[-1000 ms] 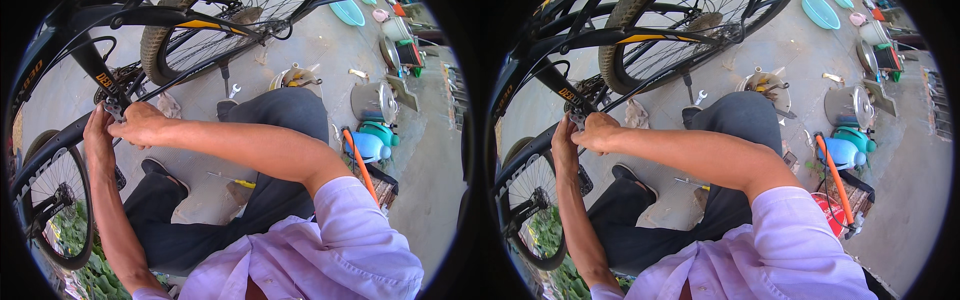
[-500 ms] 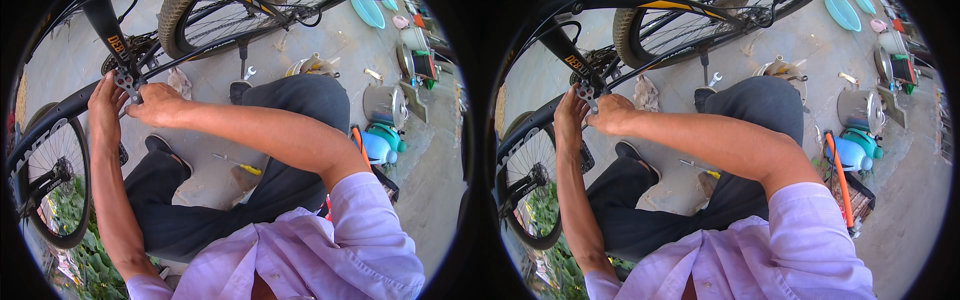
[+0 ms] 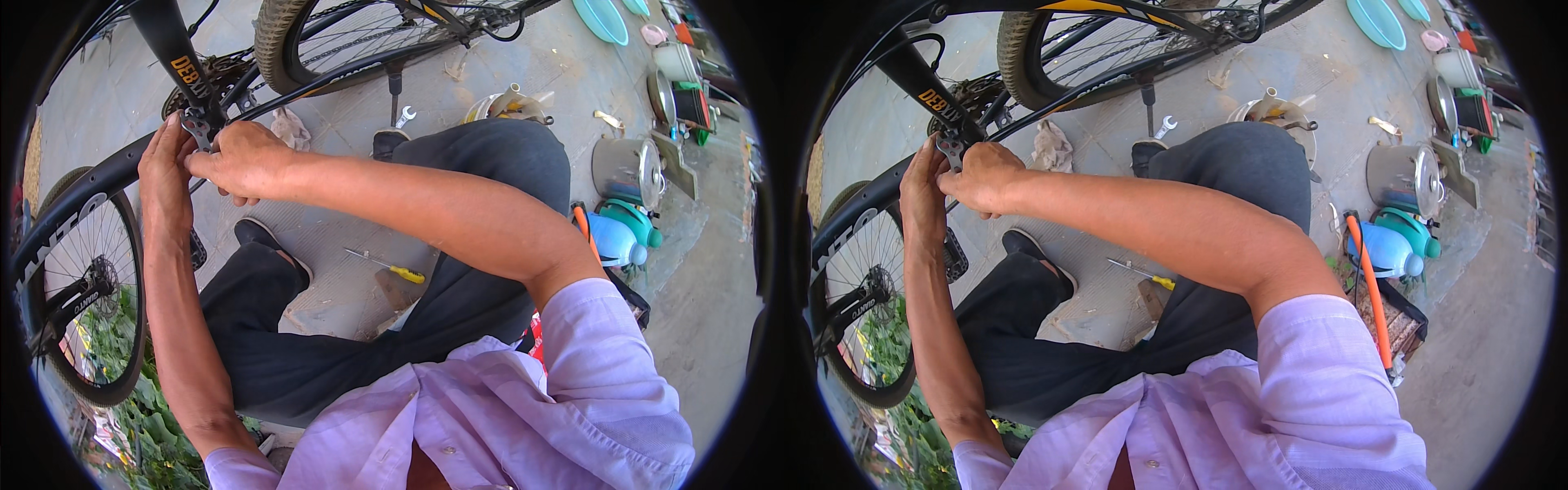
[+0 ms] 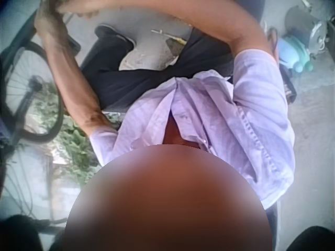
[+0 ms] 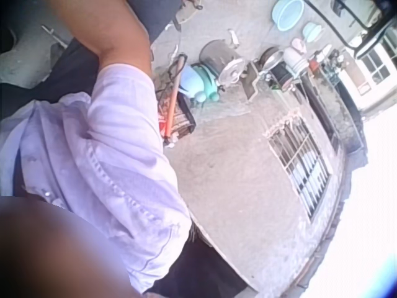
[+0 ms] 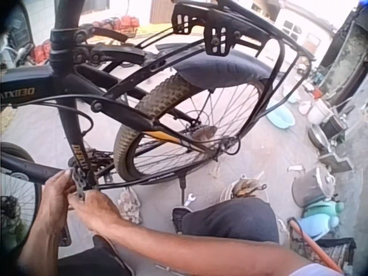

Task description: The person positions a bicycle upright and squats to work on the crankset area. Using a chain whip and a wrench, the person secures the chainring and tightens the bolts on the crank arm.

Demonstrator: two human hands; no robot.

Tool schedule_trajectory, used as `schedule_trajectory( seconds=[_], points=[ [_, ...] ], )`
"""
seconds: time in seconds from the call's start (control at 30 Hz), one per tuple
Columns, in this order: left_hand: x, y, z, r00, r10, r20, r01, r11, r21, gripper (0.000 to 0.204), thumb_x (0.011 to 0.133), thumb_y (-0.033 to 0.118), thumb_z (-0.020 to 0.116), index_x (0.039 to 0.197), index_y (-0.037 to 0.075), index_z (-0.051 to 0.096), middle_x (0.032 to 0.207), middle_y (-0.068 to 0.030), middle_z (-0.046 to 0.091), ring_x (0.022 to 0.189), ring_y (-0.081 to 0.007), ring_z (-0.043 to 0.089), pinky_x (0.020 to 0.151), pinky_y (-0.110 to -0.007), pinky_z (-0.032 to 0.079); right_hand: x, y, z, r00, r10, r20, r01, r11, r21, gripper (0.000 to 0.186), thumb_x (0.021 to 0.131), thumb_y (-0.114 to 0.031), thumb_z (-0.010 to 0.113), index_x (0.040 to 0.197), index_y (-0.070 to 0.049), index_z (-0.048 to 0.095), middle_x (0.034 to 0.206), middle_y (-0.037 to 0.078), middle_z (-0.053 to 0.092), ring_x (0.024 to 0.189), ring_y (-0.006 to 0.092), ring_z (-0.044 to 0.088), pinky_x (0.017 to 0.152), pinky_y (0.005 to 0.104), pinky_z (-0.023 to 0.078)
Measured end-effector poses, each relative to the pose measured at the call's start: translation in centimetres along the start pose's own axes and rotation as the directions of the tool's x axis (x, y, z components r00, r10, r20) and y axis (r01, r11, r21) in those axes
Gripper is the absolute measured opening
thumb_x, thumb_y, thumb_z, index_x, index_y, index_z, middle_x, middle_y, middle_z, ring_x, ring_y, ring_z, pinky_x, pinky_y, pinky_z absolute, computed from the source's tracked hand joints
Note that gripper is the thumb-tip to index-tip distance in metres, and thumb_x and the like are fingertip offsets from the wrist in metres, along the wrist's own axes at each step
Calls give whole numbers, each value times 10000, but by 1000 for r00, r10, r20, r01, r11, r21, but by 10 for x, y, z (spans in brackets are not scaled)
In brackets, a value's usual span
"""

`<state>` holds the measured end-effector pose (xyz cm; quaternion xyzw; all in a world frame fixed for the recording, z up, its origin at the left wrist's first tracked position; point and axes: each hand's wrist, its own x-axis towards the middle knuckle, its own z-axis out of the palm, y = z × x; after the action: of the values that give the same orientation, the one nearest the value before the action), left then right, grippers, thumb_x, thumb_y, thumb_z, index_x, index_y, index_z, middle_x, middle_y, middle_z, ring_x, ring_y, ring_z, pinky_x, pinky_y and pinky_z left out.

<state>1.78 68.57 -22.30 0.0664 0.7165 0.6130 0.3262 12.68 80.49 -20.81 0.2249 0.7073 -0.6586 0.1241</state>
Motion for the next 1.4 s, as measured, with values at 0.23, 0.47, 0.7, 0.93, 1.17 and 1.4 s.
schedule_trajectory(
  seconds=[0.23, 0.47, 0.7, 0.93, 1.17, 1.4],
  points=[
    [-7, 3, 7, 998, 18, -65, -20, 999, -32, 457, 986, 336, 568, 1300, 4, 557, 1046, -65, 644, 926, -130, 579, 828, -275, 451, 0, 7, 4, 1000, -9, -11, 7, 990, -143, 503, 850, -444, 594, 823, 56, 645, 574, 129, 618, 599, 265, 671, 682, 376, 546],
    [-7, 0, 10, 998, 1, -65, 2, 999, 40, 523, 1015, 360, 508, 1389, -6, 489, 1179, -112, 636, 1070, -182, 591, 943, -311, 444, 14, 33, 16, 983, -114, -146, 69, 957, -282, 511, 840, -434, 582, 891, 68, 657, 587, 148, 630, 691, 336, 671, 792, 418, 520],
    [-8, 1, 10, 997, 15, -78, -17, 1000, -13, 460, 976, 327, 596, 1290, -7, 568, 1048, -73, 670, 960, -148, 626, 848, -287, 480, 1, 9, 8, 998, -18, -65, 2, 971, -241, 535, 846, -466, 594, 827, 63, 671, 570, 148, 624, 697, 338, 672, 774, 433, 519],
    [-9, -1, 10, 995, -18, -99, 17, 1000, -10, 502, 1000, 363, 528, 1362, 15, 530, 1162, -100, 630, 1016, -188, 574, 945, -325, 426, 1, 10, 11, 994, -66, -91, 31, 940, -339, 562, 847, -458, 597, 928, 92, 679, 840, 262, 679, 879, 382, 678, 842, 448, 515],
    [-12, 1, 14, 982, -5, -188, -10, 997, -79, 436, 1007, 322, 526, 1307, 8, 557, 1081, -65, 639, 942, -137, 586, 865, -300, 459, 3, 4, 9, 994, -54, -92, 14, 920, -391, 567, 820, -438, 607, 984, 101, 665, 914, 283, 679, 916, 408, 661, 878, 462, 503],
    [-20, 4, 13, 983, -29, -182, 5, 992, -130, 439, 1006, 299, 513, 1301, -25, 538, 1131, -111, 652, 1036, -181, 609, 908, -325, 459, 3, 15, 17, 987, -138, -81, 85, 881, -466, 570, 851, -460, 605, 1037, 75, 669, 857, 255, 687, 901, 380, 672, 857, 448, 508]
  ],
)
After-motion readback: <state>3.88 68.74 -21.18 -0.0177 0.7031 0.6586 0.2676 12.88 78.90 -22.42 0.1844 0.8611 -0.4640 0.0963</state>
